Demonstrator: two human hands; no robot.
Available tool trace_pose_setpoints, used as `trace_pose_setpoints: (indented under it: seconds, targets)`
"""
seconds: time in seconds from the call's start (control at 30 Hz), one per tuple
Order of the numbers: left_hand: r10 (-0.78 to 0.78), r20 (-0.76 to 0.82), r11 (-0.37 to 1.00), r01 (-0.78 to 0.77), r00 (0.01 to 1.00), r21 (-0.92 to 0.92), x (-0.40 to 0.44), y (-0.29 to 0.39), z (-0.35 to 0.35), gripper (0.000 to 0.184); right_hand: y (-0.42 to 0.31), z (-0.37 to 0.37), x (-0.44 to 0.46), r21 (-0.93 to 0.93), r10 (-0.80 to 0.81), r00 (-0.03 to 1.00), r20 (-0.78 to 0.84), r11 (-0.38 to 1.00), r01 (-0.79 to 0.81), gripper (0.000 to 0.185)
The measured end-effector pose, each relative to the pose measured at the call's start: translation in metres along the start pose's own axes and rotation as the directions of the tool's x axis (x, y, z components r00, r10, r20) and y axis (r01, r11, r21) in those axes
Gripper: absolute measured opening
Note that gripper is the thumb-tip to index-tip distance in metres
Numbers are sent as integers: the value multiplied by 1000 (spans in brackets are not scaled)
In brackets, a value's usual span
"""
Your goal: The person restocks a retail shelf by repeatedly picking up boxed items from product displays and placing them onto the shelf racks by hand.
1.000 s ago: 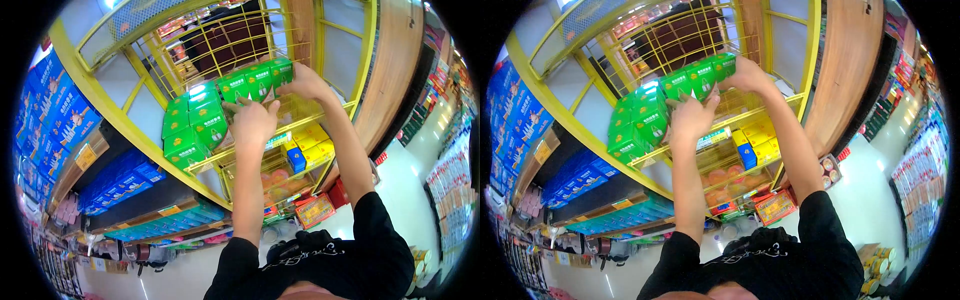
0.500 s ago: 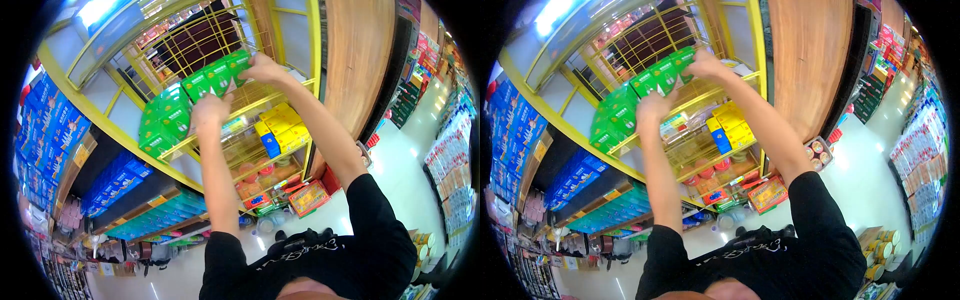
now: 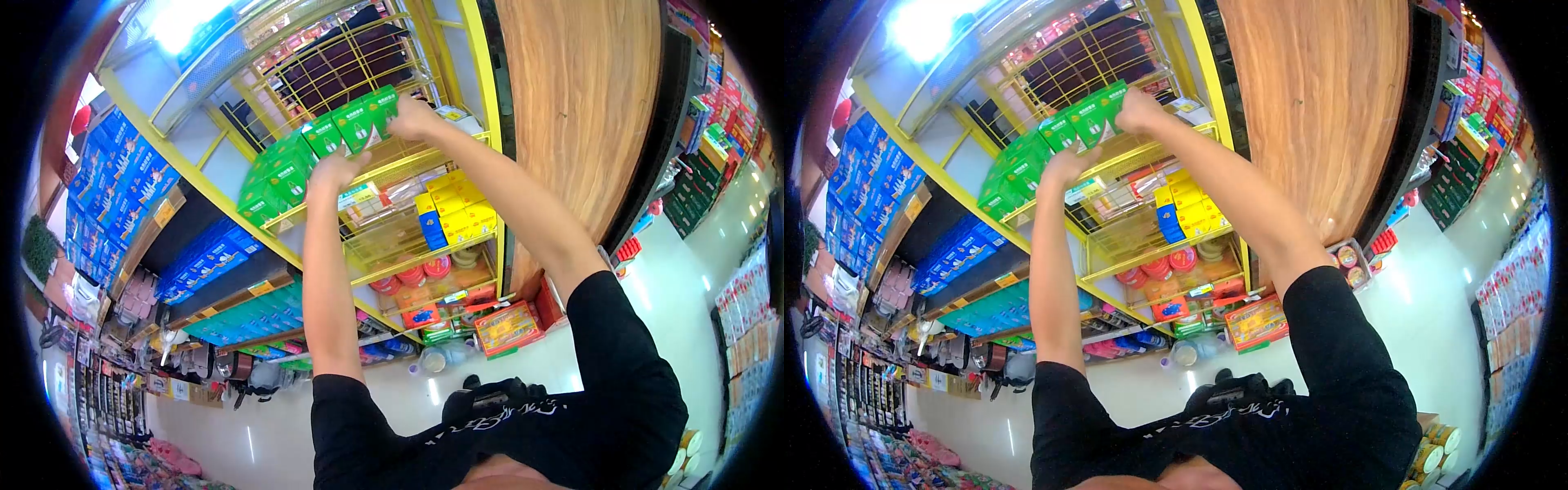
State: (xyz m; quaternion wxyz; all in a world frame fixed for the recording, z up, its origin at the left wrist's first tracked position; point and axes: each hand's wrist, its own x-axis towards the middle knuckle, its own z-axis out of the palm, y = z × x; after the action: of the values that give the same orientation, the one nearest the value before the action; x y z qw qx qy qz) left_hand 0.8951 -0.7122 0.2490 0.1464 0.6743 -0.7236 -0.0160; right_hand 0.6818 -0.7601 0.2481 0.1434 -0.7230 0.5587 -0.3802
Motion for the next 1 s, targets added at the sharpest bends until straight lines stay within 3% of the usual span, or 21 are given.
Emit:
trace_pose_setpoints:
  seconds: [0.2, 0.4, 0.47, 0.57, 0.6, 0.63, 0.67, 0.7, 0.73, 0.77, 0.83, 0.87, 0.9, 0.97, 1.0]
  targets:
    - [196, 121, 981, -194, 973, -23, 10, -3, -5, 85, -21, -2, -12, -24, 30, 1000, 6, 999, -30, 62]
    - [91, 111, 988, -103, 990, 114, 4, 8, -3, 85, -31, -1, -12, -66, 49, 998, 28, 997, -47, 68]
    - [103, 69, 990, -109, 992, 87, 2, 8, -5, 80, -27, 2, -11, -38, 55, 998, 15, 998, -54, 68]
    - [126, 5, 991, -126, 992, -50, -21, 20, -27, 72, -40, -16, -33, -23, -48, 997, 68, 998, 50, 63]
    - [136, -22, 985, -137, 991, -108, -30, 25, -34, 70, -41, -21, -44, -3, -152, 988, 36, 988, 152, 61]
    - [229, -337, 963, -264, 913, -59, -42, 28, -24, 47, -43, -28, -59, 11, -256, 967, -4, 967, 256, 59]
    - [306, -473, 921, -382, 826, -72, -52, 33, -19, 39, -43, -31, -83, -66, -417, 893, -171, 909, 412, 59]
    - [366, -599, 864, -500, 712, -66, -66, 45, -17, 30, -53, -46, -112, 7, -431, 885, -175, 898, 439, 58]
    - [387, -642, 795, -593, 662, -132, -88, 64, -18, 26, -47, -50, -133, 63, -535, 807, -250, 822, 565, 53]
    - [403, -681, 702, -684, 611, -199, -112, 87, -18, 22, -41, -58, -159, 99, -512, 830, -221, 835, 542, 48]
    - [408, -683, 619, -734, 605, -280, -155, 133, -8, 19, -35, -94, -227, 417, -357, 915, -186, 815, 403, 43]
    - [455, -653, 570, -761, 605, -308, -174, 154, 0, 19, -16, -105, -259, 317, -396, 868, -300, 817, 482, 37]
    - [499, -623, 517, -784, 602, -343, -190, 174, 12, 19, 1, -121, -289, 105, -498, 769, -401, 809, 579, 35]
    - [577, -632, 346, -855, 518, -385, -221, 218, 42, 22, 38, -164, -347, 54, -518, 763, -387, 813, 579, 31]
    - [624, -580, 258, -839, 523, -479, -235, 236, 63, 25, 55, -186, -376, 38, -528, 763, -373, 813, 581, 30]
